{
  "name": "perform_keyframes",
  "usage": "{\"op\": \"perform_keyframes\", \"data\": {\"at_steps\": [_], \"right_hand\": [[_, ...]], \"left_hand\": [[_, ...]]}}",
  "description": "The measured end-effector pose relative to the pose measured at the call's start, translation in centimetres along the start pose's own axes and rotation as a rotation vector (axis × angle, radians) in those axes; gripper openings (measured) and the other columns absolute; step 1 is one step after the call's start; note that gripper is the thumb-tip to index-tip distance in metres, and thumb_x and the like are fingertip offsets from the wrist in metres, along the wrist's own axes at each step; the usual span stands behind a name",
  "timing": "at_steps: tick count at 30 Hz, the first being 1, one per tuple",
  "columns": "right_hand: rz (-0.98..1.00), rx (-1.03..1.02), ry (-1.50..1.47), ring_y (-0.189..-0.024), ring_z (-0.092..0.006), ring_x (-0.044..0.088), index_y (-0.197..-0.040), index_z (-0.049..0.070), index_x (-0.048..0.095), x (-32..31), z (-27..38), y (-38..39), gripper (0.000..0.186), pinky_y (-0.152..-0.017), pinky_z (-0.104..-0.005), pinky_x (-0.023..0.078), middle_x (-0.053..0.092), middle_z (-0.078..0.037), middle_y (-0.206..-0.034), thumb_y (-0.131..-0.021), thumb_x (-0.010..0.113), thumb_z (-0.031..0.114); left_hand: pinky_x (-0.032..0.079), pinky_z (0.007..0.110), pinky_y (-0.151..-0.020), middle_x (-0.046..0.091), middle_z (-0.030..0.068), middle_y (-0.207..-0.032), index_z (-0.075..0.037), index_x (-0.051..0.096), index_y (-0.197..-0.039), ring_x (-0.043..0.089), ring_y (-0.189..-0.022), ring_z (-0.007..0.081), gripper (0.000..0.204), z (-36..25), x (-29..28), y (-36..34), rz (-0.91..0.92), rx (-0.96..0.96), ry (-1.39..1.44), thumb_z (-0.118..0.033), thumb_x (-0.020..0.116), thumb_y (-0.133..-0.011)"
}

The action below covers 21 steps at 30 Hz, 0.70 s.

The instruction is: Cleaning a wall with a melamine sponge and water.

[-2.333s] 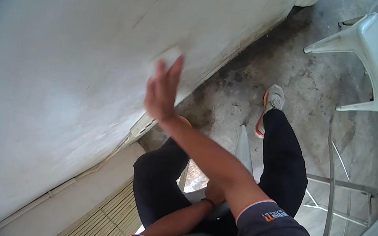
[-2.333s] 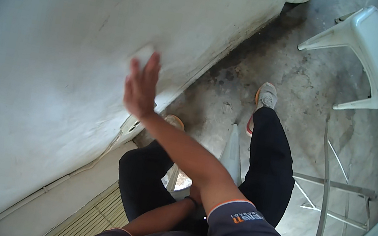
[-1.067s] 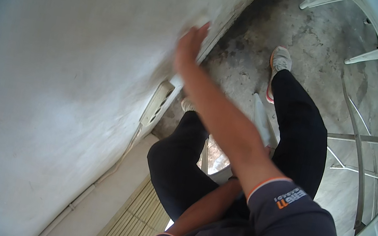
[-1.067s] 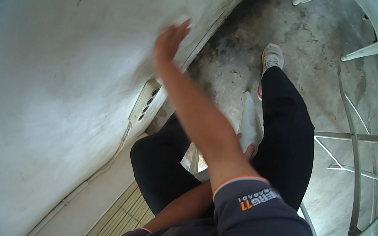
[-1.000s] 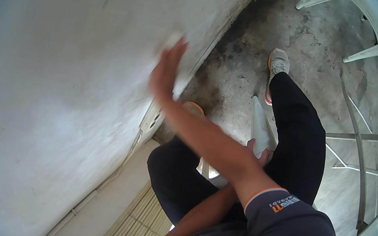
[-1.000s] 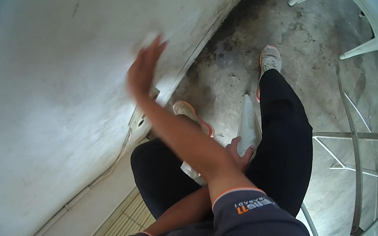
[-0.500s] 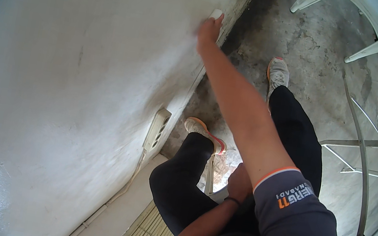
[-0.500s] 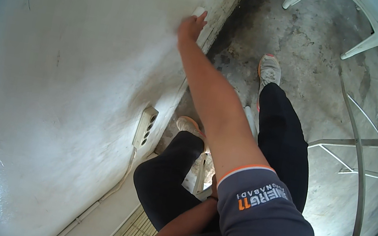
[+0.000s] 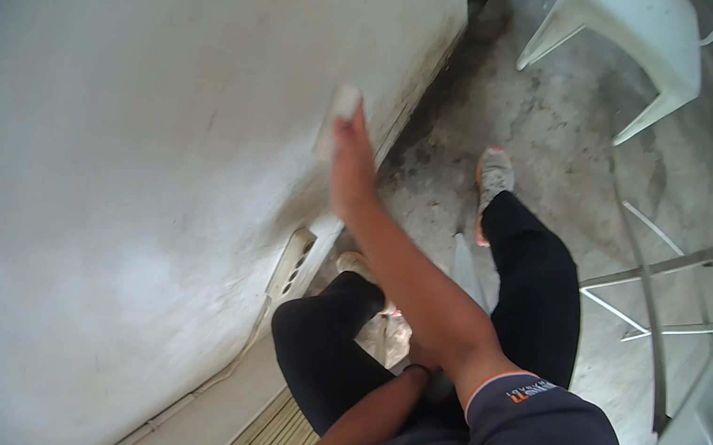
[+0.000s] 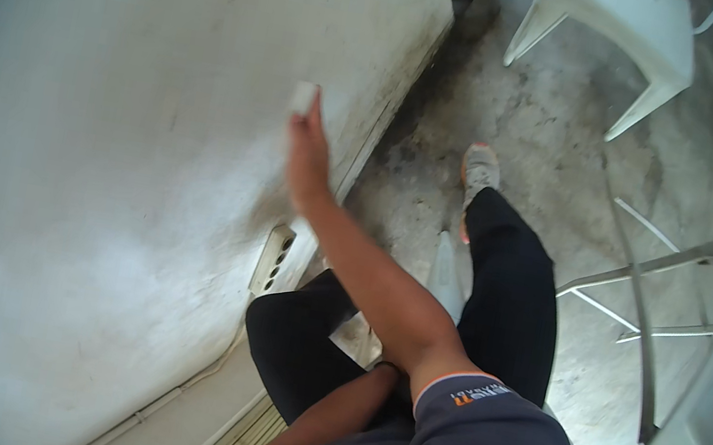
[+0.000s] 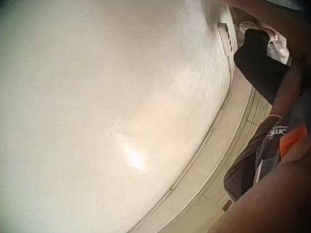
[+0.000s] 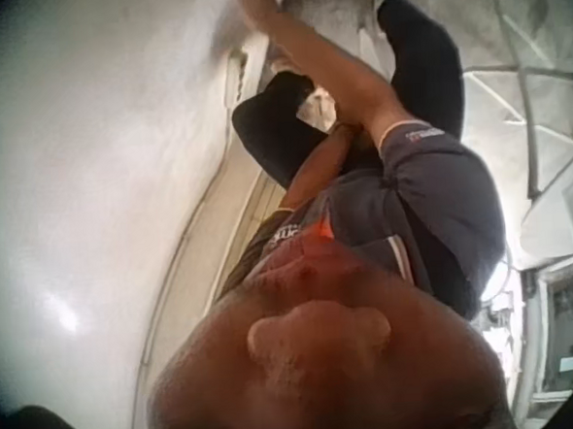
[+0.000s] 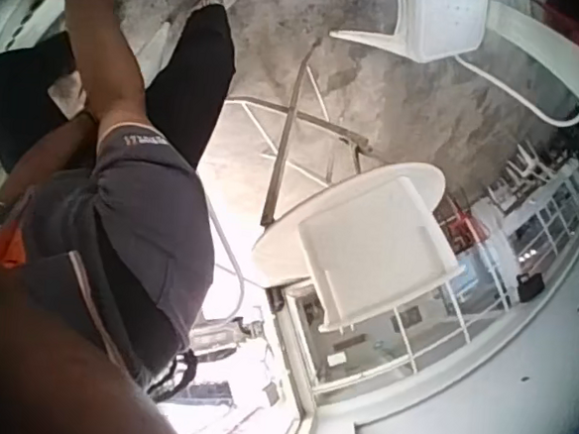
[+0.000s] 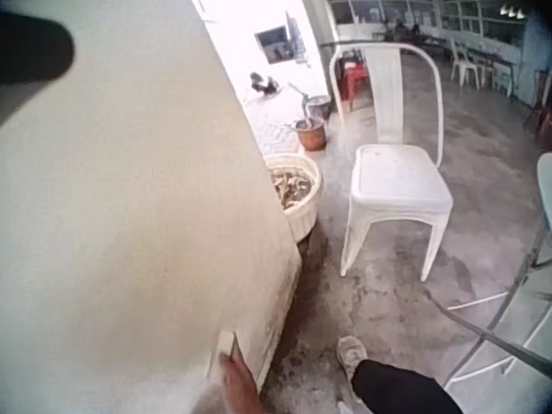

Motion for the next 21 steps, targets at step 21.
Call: {"op": "perform_keyframes", "data": {"at_steps": [21], "right_hand": [[-0.22,-1.372,1.438,-0.107,-0.0228,0.054,-0.141,0.002,0.035,2.4,50.4,35.7,0.051,-0.092,-0.033,0.043,0.054,-0.016,-0.124,-0.102,0.037,0.034]], "left_hand": [[0.04,0.048,-0.097,0.06,0.0321,-0.114,0.009,0.06,-0.112,0.055,-0.112,0.0455,0.079,-6.6,-1.8,-2.5,0.026,0.142,-0.156,-0.064,0.042,-0.087]]}}
Point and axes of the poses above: each hand's wrist, its own y-axis away from the middle knuckle, its own x-axis out of the palm, z = x × y, the point moved 2 cm from there along -y, towards the middle knuckle
